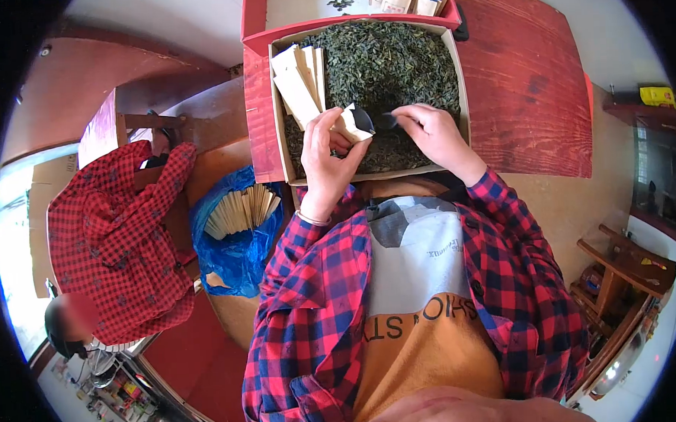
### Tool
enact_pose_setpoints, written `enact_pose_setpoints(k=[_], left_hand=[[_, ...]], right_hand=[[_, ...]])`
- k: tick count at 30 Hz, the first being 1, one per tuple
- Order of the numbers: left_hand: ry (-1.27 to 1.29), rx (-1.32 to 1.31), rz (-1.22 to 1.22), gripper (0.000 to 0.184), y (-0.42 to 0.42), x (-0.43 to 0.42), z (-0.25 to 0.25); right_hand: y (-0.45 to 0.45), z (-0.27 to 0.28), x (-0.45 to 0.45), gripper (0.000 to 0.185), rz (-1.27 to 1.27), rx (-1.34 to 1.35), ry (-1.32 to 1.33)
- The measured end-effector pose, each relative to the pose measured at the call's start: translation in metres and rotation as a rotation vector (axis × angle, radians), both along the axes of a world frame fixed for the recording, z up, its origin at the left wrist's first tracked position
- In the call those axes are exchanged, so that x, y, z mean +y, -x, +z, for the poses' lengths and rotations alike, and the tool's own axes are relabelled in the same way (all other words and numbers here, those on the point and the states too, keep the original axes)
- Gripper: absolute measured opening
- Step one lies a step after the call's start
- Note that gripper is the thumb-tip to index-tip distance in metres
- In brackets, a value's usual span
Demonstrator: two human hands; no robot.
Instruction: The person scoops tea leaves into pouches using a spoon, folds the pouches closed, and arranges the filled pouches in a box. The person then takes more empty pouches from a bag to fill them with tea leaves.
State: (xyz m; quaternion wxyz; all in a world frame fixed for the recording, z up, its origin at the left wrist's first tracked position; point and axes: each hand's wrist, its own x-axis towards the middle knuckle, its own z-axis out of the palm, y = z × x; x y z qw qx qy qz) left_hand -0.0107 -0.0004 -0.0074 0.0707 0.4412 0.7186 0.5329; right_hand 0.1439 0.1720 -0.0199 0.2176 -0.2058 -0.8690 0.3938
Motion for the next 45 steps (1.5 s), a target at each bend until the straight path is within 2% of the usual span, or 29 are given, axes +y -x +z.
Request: enact_pose_setpoints(k=[2,3,5,8,13,16,20,21,22,24,28,32,35,38,42,44,45], left_hand=[[-0.002,-0.006,-0.001,0.067,0.000,0.000,-0.001],[-0.005,-0.014,-0.001,0.067,0.000,0.000,-0.001],[-0.003,-0.003,0.002,0.066,0.000,0.001,0.000],[-0.002,0.006,0.006,0.066,0.000,0.001,-0.002],[0.001,0.028,0.000,0.066,0.001,0.000,0.000],[-0.003,0.023,-0.009,0.066,0.001,0.000,-0.002],[0.006,0.011,-0.002,0.066,0.001,0.001,-0.001],[0.004,-0.001,-0.002,0.066,0.001,0.001,-0.001],[0.004,-0.001,-0.002,0.066,0.001,0.000,-0.001],[0.007,0.014,0.005,0.066,0.001,0.000,0.000],[-0.002,-0.004,0.009,0.066,0.001,0.000,-0.001],[0.005,0.011,0.012,0.066,0.000,0.000,0.001],[0.005,0.010,0.014,0.066,0.000,0.000,0.001],[0.001,0.001,0.014,0.065,0.000,0.000,0.000],[0.001,0.011,0.008,0.065,0.000,0.000,0.002],[-0.003,-0.001,0.005,0.064,0.000,0.000,0.001],[-0.004,-0.014,0.008,0.064,0.000,0.000,0.001]], right_hand=[[0.000,-0.005,-0.001,0.018,0.012,-0.044,0.165],[0.000,-0.004,0.000,0.018,0.010,-0.043,0.166],[0.000,0.000,0.002,0.022,-0.073,-0.203,0.586],[-0.004,0.004,0.012,0.026,-0.120,-0.111,0.706],[-0.011,0.040,0.021,0.029,-0.182,0.049,0.733],[-0.009,0.067,0.012,0.029,-0.186,0.151,0.682],[-0.007,0.077,-0.006,0.025,-0.047,0.271,0.389],[-0.007,0.079,-0.007,0.020,0.003,0.278,0.283],[-0.007,0.082,-0.008,0.020,0.003,0.279,0.283],[-0.005,0.087,-0.009,0.017,0.103,0.297,-0.146],[-0.005,0.090,-0.005,0.018,0.057,0.368,-0.342],[-0.003,0.066,0.006,0.018,-0.045,0.239,-0.286],[-0.004,0.034,0.005,0.013,-0.041,-0.067,-0.165],[-0.001,0.005,-0.002,0.012,0.057,-0.030,-0.044],[0.000,0.007,-0.004,0.015,0.020,-0.049,-0.037],[-0.001,0.018,0.000,0.020,-0.079,-0.204,0.444],[-0.002,0.017,0.002,0.024,-0.088,-0.113,0.508]])
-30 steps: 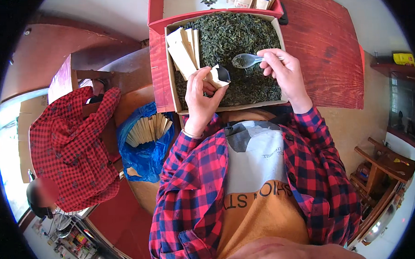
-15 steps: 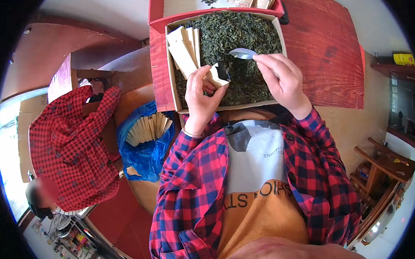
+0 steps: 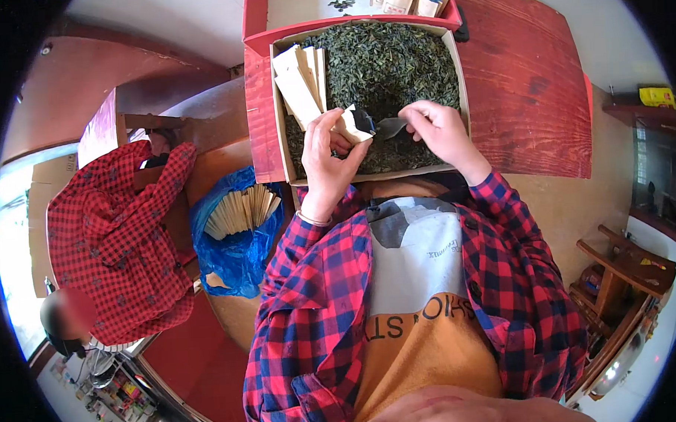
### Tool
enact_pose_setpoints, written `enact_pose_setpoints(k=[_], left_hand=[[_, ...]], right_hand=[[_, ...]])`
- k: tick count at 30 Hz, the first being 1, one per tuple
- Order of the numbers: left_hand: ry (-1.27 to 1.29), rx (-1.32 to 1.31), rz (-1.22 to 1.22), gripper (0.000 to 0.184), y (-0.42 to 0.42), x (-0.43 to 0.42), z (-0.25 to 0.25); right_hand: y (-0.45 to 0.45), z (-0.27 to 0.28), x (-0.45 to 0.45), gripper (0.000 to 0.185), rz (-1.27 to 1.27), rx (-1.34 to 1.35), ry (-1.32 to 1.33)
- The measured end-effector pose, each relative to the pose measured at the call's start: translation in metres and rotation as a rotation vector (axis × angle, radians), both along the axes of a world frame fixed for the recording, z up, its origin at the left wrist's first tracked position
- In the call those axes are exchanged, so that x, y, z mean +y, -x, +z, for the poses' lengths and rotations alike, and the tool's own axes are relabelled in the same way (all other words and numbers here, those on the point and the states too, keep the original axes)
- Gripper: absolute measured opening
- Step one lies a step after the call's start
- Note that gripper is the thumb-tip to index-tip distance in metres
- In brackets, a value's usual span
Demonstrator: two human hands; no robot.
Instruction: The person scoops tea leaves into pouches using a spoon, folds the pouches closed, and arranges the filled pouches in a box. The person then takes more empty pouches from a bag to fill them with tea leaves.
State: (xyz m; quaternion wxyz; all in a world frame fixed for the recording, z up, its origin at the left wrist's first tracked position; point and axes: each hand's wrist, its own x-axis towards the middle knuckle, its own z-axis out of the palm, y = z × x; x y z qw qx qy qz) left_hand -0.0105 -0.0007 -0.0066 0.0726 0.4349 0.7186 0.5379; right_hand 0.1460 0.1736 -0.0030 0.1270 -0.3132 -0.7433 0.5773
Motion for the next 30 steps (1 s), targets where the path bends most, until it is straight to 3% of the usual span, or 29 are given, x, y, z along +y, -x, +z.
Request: enact_pose_setpoints(k=[4,11,14,18,25,30], left_hand=[[0.014,0.028,0.005,0.065,0.000,-0.001,0.000],[0.005,0.019,0.001,0.065,0.000,0.000,-0.001],[0.012,-0.002,-0.007,0.066,0.000,-0.001,0.001],[0.021,-0.022,-0.021,0.066,0.000,-0.001,-0.001],[-0.007,0.012,-0.011,0.067,0.000,0.000,-0.001],[-0.001,0.012,-0.007,0.067,-0.001,0.000,-0.001]], right_hand=[[-0.004,0.016,0.011,0.027,-0.077,0.088,0.079],[-0.004,0.063,-0.005,0.024,-0.082,0.352,-0.078],[-0.004,0.071,-0.009,0.018,0.114,0.341,-0.495],[0.000,0.071,-0.011,0.018,0.142,0.449,-0.664],[-0.002,0.042,0.005,0.015,0.019,0.236,-0.602],[-0.005,0.005,0.001,0.017,0.223,-0.084,-0.605]])
